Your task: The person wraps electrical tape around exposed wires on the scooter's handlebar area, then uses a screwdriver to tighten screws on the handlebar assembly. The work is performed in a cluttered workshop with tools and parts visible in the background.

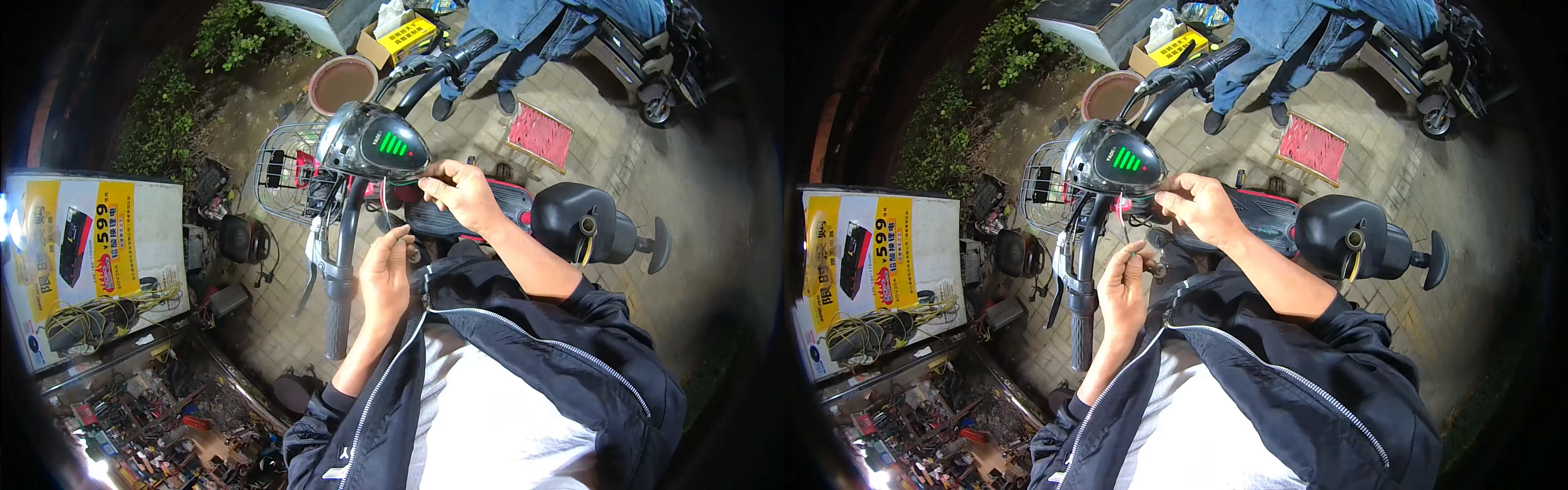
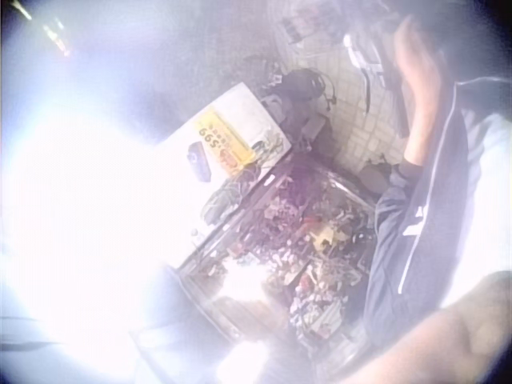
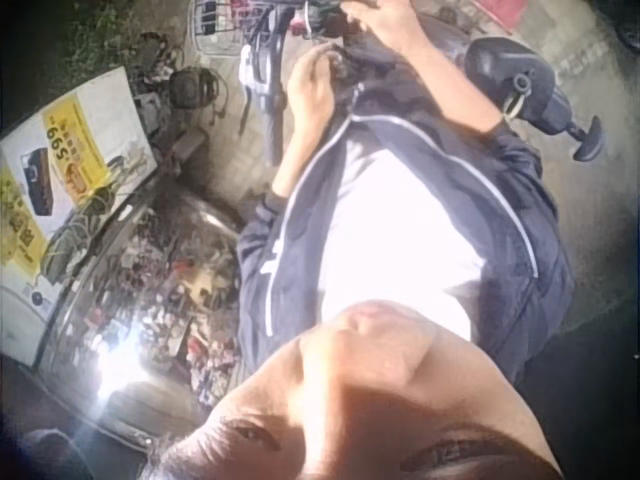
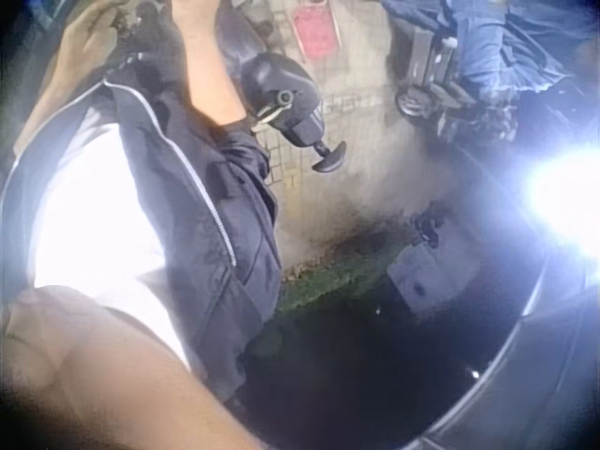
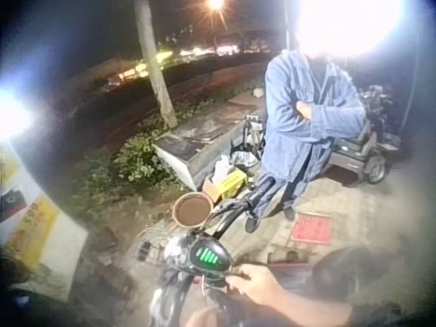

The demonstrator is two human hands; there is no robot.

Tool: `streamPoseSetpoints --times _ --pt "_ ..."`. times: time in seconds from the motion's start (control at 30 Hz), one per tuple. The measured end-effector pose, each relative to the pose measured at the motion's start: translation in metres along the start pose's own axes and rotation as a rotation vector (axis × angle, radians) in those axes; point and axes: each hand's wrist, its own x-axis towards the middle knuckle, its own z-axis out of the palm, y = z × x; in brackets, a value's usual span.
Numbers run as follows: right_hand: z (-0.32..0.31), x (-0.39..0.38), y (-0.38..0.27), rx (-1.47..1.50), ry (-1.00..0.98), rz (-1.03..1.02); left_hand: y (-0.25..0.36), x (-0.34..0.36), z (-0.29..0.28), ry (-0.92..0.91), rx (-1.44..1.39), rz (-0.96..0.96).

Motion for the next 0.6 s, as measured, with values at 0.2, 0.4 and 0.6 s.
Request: streamPoseSetpoints --times 0.2,0.4,0.6 --pt "0.014 -0.017 0.008 -0.091 0.118 -0.177 0.011 0.005 0.015 0.017 0.003 -0.124" --pt "0.024 -0.025 0.006 -0.011 0.083 -0.075 0.009 0.021 0.025 0.175 -0.184 -0.179" --pt "0.027 -0.027 -0.001 -0.037 0.026 -0.041 0.007 0.02 0.024 0.185 -0.221 -0.126"
